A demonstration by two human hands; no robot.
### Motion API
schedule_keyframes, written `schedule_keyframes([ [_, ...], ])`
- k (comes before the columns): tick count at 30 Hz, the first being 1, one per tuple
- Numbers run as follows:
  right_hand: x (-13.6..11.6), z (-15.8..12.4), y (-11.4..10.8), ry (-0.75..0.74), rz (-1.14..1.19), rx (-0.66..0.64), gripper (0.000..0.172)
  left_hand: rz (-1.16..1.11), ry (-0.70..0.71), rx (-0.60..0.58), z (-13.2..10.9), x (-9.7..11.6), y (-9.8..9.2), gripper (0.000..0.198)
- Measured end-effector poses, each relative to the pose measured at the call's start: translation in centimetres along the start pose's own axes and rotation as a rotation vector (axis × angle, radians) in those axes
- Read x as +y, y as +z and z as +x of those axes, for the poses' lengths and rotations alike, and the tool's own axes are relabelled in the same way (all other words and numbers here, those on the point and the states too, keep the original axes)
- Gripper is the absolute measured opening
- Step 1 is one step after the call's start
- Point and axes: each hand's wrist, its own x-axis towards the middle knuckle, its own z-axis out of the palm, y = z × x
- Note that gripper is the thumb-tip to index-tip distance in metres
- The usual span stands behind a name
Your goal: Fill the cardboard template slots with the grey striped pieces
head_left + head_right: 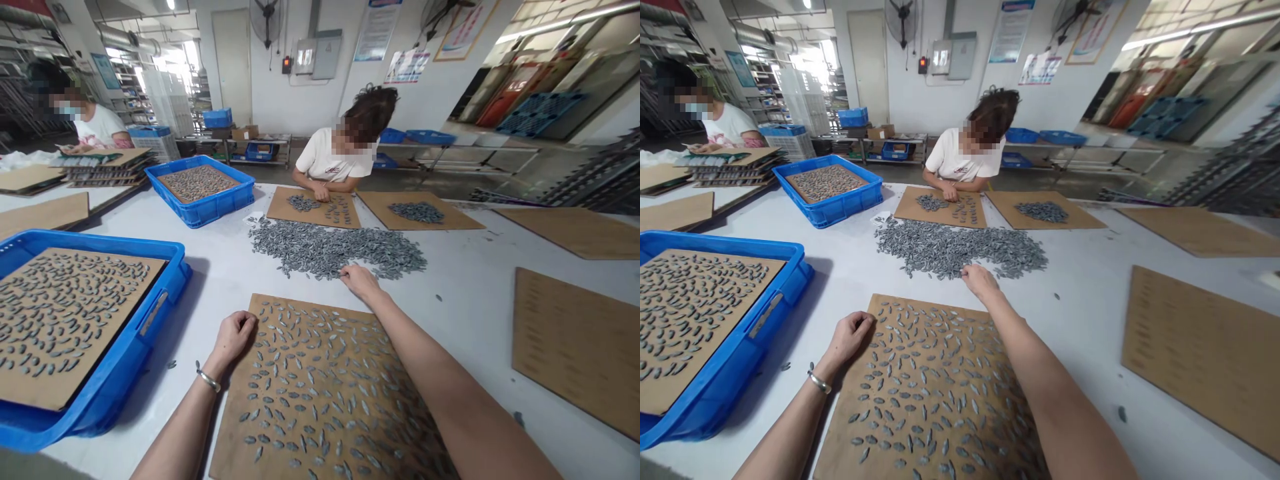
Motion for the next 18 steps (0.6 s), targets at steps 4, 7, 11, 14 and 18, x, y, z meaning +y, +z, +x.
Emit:
schedule_keyframes([
  [4,0.0,-0.1,0.2,0.027,0.007,-0.016,0.027,-0.008,-0.003,-0.003,-0.1,0.1,0.0,0.035],
  [7,-0.3,-0.1,0.3,0.051,0.02,-0.028,0.034,-0.021,0.0,0.015,-0.1,0.0,0.0,0.033],
  [11,-1.0,0.2,0.3,0.077,0.034,-0.047,0.036,-0.065,-0.032,0.015,0.0,-0.3,0.1,0.035],
  [14,-1.4,0.3,-0.1,0.076,0.033,-0.078,0.025,-0.109,-0.081,-0.034,0.2,-0.4,-0.1,0.035],
  [18,-1.5,-0.4,-0.6,0.05,0.027,-0.121,0.022,-0.025,-0.027,-0.048,1.0,0.2,-0.3,0.027],
])
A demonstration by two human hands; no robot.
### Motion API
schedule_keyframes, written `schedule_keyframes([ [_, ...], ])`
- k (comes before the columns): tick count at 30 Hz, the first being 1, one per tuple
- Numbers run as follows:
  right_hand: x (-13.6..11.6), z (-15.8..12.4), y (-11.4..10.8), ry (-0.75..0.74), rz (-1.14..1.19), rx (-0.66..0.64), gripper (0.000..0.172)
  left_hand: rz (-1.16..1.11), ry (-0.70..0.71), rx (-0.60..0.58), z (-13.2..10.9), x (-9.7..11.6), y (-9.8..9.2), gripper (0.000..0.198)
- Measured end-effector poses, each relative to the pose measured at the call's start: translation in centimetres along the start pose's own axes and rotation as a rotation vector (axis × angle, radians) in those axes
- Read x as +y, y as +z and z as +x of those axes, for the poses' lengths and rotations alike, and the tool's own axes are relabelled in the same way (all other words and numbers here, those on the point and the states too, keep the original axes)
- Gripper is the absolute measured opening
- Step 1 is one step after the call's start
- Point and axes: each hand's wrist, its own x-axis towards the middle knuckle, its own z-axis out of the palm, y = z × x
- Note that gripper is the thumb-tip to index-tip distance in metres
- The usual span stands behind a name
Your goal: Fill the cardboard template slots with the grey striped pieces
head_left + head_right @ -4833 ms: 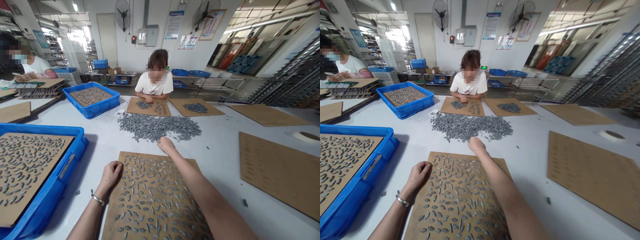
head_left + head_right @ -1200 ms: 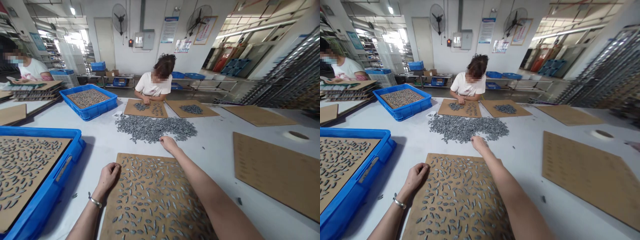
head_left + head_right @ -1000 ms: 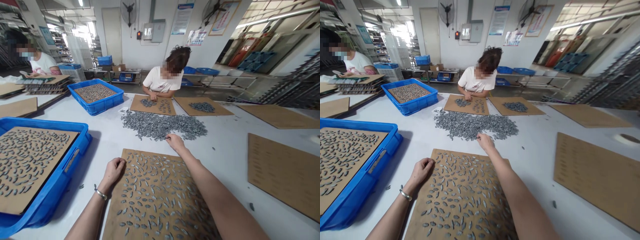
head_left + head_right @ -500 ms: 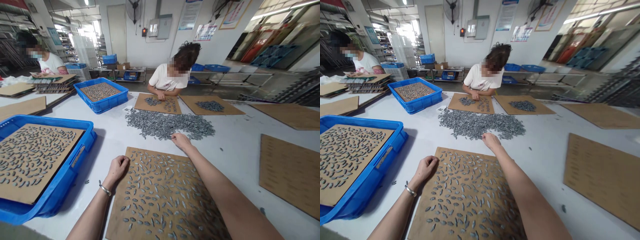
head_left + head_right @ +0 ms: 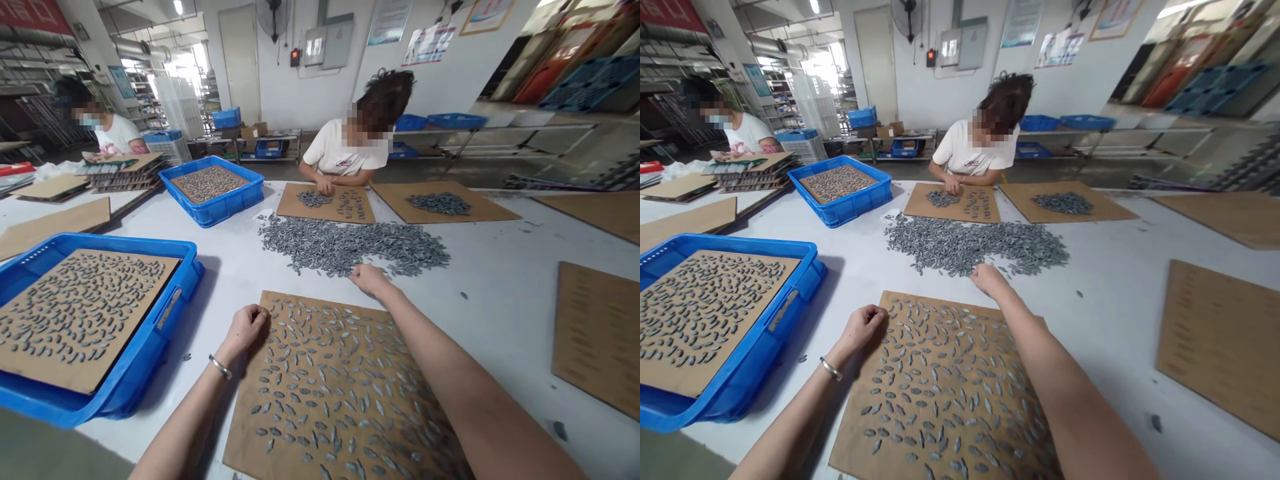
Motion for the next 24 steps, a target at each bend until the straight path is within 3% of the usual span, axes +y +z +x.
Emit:
schedule_keyframes([
  [4,-0.5,-1.3,-0.2,-0.05,0.01,0.006,0.025,0.198,0.078,0.069,1.3,1.7,0.2,0.024],
  [6,-1.5,-2.5,-0.1,-0.076,0.023,0.027,0.026,0.253,0.069,0.047,1.9,2.3,0.5,0.022],
  [9,-4.6,-5.4,0.4,-0.214,0.154,0.063,0.025,0.287,0.036,0.003,2.3,2.7,1.0,0.019],
  [13,-10.0,-10.3,1.3,-0.512,0.382,-0.046,0.017,0.268,0.005,-0.004,2.2,2.3,1.3,0.018],
  [18,-14.5,-13.5,2.7,-0.615,0.162,-0.039,0.016,0.237,0.024,0.025,1.9,1.8,1.6,0.016],
  [24,-16.3,-14.0,3.5,-0.556,-0.118,-0.06,0.025,0.173,0.048,0.016,1.9,1.3,1.7,0.015],
])
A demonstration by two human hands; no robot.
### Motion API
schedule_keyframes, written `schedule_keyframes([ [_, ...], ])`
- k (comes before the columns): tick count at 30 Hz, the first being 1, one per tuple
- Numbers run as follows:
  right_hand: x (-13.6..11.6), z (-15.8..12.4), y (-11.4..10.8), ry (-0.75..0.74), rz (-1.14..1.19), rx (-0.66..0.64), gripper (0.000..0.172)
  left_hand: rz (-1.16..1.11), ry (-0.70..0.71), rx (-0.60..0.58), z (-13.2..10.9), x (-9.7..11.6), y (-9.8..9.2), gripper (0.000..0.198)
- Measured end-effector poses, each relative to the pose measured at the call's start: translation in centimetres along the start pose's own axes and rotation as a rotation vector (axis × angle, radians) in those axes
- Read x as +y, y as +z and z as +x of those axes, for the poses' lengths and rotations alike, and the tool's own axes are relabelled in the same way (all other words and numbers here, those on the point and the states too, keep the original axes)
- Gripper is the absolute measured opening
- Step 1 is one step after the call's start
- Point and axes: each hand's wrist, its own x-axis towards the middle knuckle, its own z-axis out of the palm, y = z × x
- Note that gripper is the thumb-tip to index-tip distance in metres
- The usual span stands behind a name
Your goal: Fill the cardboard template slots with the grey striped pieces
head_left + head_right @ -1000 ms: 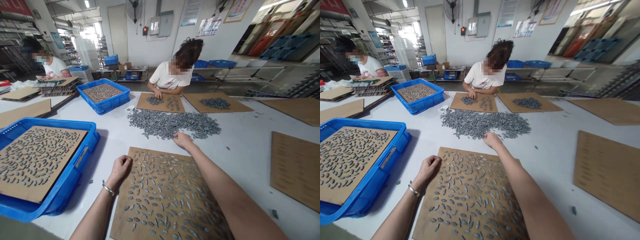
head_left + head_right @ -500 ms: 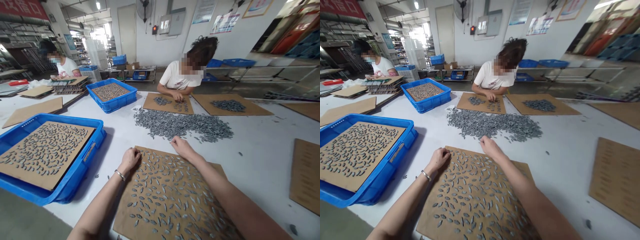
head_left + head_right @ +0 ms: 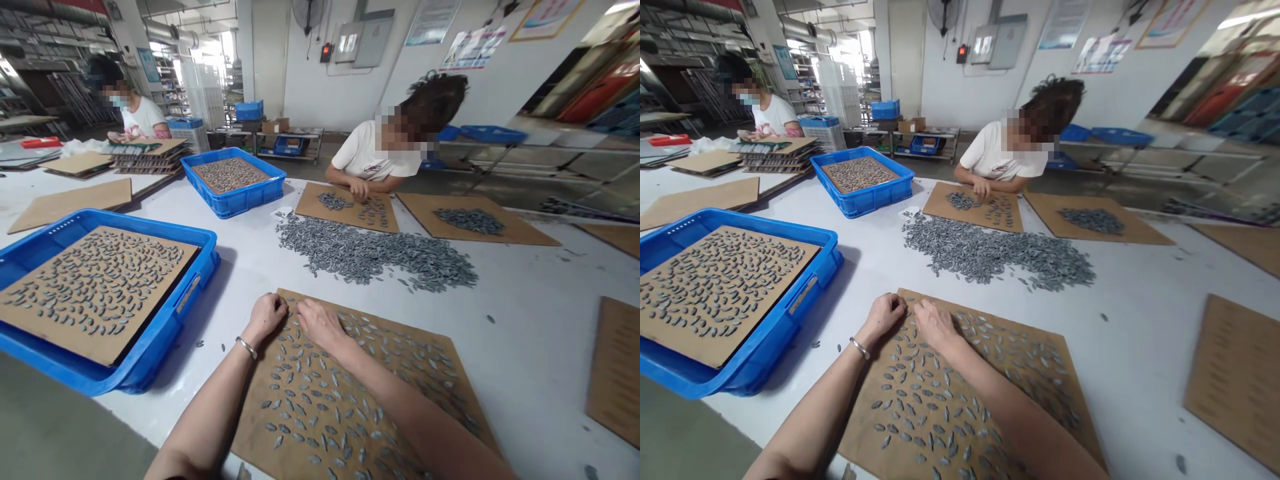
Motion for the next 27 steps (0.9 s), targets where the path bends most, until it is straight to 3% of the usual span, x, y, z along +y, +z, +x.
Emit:
schedule_keyframes([
  [6,0.4,0.0,-0.6,-0.015,0.027,-0.018,0.029,-0.025,-0.017,-0.009,-0.1,0.3,-0.2,0.016],
  [11,2.5,1.4,-2.0,0.112,0.096,0.11,0.031,-0.065,-0.031,-0.022,-0.1,0.4,-0.3,0.016],
  [18,2.2,4.6,-1.4,-0.024,0.119,0.021,0.023,-0.074,0.004,-0.061,0.1,-0.2,-0.4,0.019],
  [27,0.9,6.8,-1.6,-0.026,0.08,-0.129,0.021,-0.005,-0.011,-0.128,-0.4,0.1,-1.2,0.021],
])
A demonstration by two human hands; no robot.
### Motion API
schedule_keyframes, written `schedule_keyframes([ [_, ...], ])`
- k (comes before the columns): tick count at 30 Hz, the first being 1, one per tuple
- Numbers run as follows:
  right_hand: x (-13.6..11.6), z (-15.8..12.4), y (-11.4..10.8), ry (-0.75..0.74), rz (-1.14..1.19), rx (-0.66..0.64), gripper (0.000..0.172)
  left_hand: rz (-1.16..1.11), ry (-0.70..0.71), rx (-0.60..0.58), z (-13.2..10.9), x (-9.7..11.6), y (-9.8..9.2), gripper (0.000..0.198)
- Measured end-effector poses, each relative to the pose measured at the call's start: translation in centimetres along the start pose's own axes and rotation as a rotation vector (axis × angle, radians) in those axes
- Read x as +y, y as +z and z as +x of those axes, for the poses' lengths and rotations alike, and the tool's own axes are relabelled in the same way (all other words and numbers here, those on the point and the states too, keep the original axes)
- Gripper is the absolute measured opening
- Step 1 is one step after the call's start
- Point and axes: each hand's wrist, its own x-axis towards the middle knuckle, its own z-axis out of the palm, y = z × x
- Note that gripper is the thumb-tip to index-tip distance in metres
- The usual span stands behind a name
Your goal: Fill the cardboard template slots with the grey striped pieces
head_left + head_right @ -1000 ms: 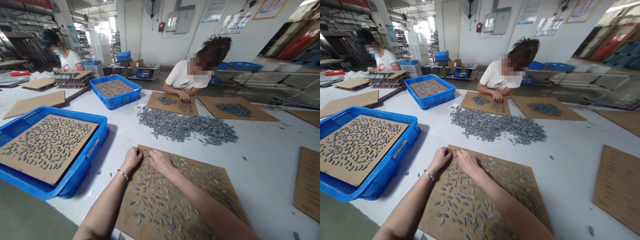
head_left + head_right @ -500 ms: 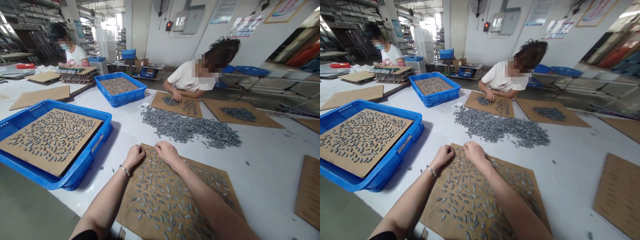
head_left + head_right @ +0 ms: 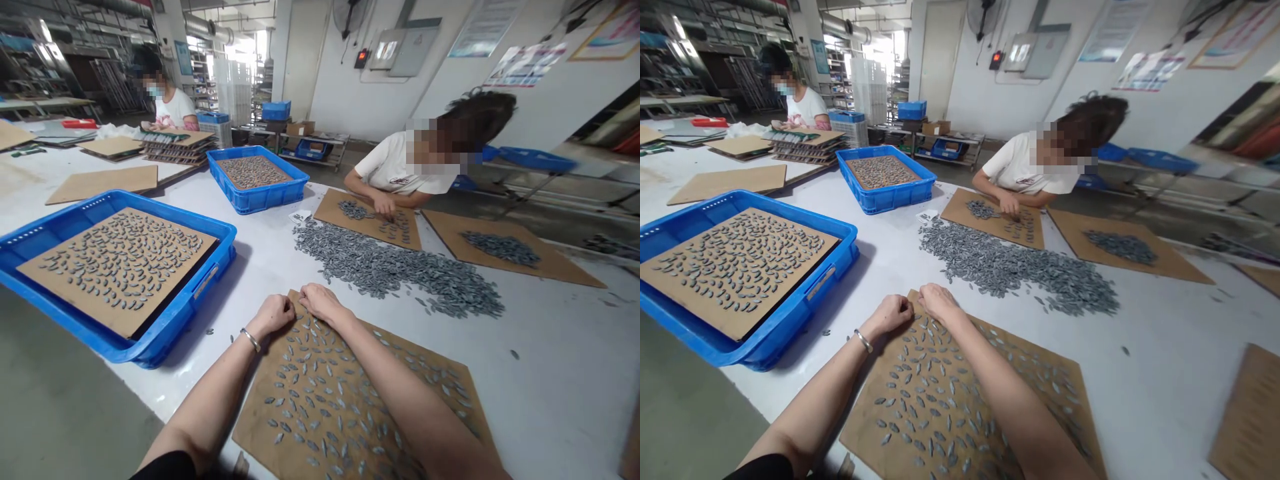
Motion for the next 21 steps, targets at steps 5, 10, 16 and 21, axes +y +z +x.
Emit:
schedule_keyframes([
  [5,-0.7,-0.8,-0.3,-0.055,-0.003,-0.047,0.022,-0.015,-0.019,-0.061,-0.7,0.1,-0.7,0.016],
  [10,-0.9,-1.5,-0.6,-0.103,-0.013,-0.045,0.018,-0.035,-0.02,-0.077,-1.0,0.1,-1.1,0.015],
  [16,-0.1,-1.2,-0.1,-0.13,-0.009,-0.024,0.012,-0.045,-0.008,-0.146,-0.9,0.1,-1.0,0.016],
  [21,-0.1,-1.0,0.6,-0.139,0.014,0.011,0.012,-0.033,-0.016,-0.113,-0.8,0.2,-0.7,0.016],
])
